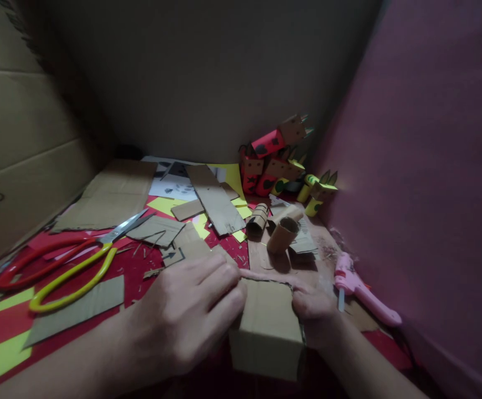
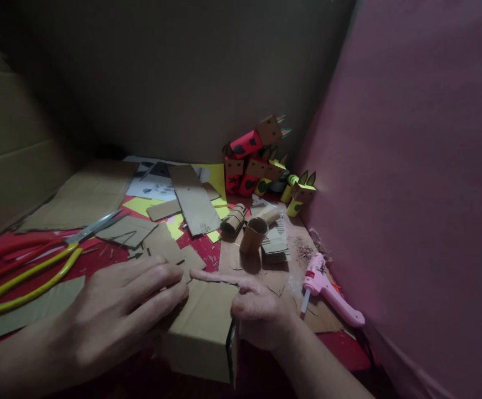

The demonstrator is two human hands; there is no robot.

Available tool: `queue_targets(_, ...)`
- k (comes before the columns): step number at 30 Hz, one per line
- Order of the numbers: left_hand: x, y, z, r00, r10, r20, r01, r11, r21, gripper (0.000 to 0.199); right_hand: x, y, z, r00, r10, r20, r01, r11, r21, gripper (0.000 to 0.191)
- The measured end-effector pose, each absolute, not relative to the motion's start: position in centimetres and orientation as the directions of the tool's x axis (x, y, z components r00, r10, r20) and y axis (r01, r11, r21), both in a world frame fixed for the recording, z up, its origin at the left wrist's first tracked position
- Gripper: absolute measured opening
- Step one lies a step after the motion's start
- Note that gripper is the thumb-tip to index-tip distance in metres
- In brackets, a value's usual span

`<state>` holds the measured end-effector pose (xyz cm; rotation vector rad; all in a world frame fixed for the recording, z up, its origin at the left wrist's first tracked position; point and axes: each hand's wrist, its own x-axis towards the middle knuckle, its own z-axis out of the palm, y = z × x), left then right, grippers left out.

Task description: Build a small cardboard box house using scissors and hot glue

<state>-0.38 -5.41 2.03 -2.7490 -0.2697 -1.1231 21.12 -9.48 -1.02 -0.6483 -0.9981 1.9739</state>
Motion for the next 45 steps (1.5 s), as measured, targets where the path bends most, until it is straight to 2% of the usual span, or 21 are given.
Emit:
queue_targets(4, -0.2, -5.7, 2.0, 0.700, 0.070, 0.710, 0.218, -0.969, -0.119, 0.026, 21.3, -9.7, -1.4, -0.550, 0.834, -0.054, -0.427, -0.336, -0.839, 0.068)
queue_targets(9, -0.4, -5.9, 1.6, 0.743, 0.082, 0.664, 0.190, -0.977, -0.092, 0.025, 21.5, -9.7, -2.2, -0.547, 0.837, -0.021, -0.403, -0.286, -0.869, 0.067)
queue_targets(14, -0.7, -5.9, 1.2, 0.743, 0.066, 0.666, 0.147, -0.987, -0.067, 0.024, 21.6, -9.5, -2.4, -0.563, 0.827, -0.014, -0.371, -0.268, -0.889, 0.074)
queue_targets(25, -0.9, -6.4, 1.4, 0.762, 0.068, 0.644, 0.156, -0.985, -0.080, 0.029, 22.0, -9.4, -1.8, -0.601, 0.798, 0.035, -0.313, -0.195, -0.929, 0.079)
queue_targets(30, -0.9, -6.8, 1.4, 0.760, 0.083, 0.644, 0.168, -0.983, -0.071, 0.030, 22.1, -9.4, -1.8, -0.638, 0.770, 0.016, -0.317, -0.243, -0.917, 0.088)
queue_targets(35, -0.9, -7.0, 1.6, 0.746, 0.050, 0.664, 0.152, -0.983, -0.097, 0.030, 21.9, -9.4, -1.9, -0.635, 0.772, -0.014, -0.314, -0.275, -0.909, 0.079)
queue_targets(42, -0.9, -7.0, 1.2, 0.768, 0.029, 0.640, 0.144, -0.981, -0.128, 0.028, 21.7, -9.4, -1.9, -0.621, 0.772, -0.136, -0.326, -0.412, -0.851, 0.097)
queue_targets(45, -0.9, -7.0, 1.3, 0.765, 0.020, 0.643, 0.137, -0.982, -0.133, 0.027, 21.7, -9.4, -1.6, -0.620, 0.770, -0.150, -0.328, -0.428, -0.842, 0.095)
